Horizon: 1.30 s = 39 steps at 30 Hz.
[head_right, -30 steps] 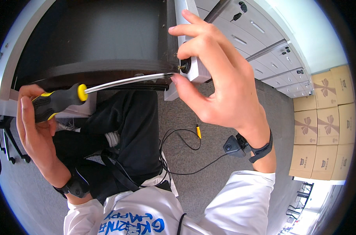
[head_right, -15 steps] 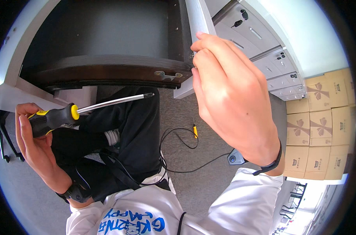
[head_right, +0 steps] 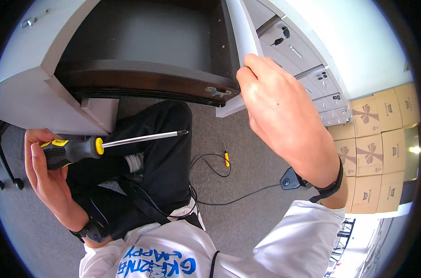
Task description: The person unscrews and removes a drawer slide and locking mechanism from a white office cabinet using a screwdriver and by hand.
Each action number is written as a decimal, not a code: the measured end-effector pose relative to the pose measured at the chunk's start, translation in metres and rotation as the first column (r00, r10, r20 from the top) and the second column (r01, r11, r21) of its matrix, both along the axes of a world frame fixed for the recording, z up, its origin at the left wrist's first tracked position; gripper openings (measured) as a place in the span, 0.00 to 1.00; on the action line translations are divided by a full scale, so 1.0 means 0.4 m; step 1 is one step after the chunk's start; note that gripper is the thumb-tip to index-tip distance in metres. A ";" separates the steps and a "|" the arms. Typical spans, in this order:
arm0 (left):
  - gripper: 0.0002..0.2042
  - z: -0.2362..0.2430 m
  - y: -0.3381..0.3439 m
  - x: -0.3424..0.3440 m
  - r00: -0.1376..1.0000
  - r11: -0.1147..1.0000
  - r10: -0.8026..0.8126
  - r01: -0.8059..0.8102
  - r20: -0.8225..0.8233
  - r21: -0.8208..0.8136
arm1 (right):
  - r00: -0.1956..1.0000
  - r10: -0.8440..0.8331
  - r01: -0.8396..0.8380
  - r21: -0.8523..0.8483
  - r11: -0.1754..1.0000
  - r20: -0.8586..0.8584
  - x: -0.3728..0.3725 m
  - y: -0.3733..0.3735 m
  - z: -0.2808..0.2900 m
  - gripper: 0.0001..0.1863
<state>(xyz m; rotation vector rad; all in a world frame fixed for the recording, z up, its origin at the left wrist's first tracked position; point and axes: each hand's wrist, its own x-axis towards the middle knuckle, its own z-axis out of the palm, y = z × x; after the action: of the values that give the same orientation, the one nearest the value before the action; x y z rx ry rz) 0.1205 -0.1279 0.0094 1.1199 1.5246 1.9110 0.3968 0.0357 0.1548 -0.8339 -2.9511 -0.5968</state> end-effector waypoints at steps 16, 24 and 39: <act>0.11 0.014 -0.051 -0.017 0.989 0.997 0.071 -0.073 0.130 0.012 | 0.978 -0.065 0.049 0.086 0.995 0.199 -0.050 -0.038 0.035 0.08; 0.10 0.009 -0.083 -0.032 0.981 0.999 0.043 -0.046 0.187 0.011 | 0.996 -0.059 0.059 0.013 0.998 0.067 -0.082 -0.028 0.060 0.09; 0.11 0.004 -0.159 -0.080 0.966 0.991 0.122 -0.130 0.229 0.022 | 0.829 0.496 -0.522 -0.040 0.852 -0.260 -0.528 0.085 0.127 0.04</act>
<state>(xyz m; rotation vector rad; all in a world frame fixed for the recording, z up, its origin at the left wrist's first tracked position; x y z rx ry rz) 0.0886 -0.1914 0.0108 0.8019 1.4686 2.0791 0.1854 0.0697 0.2056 -0.0761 -2.8081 -0.2739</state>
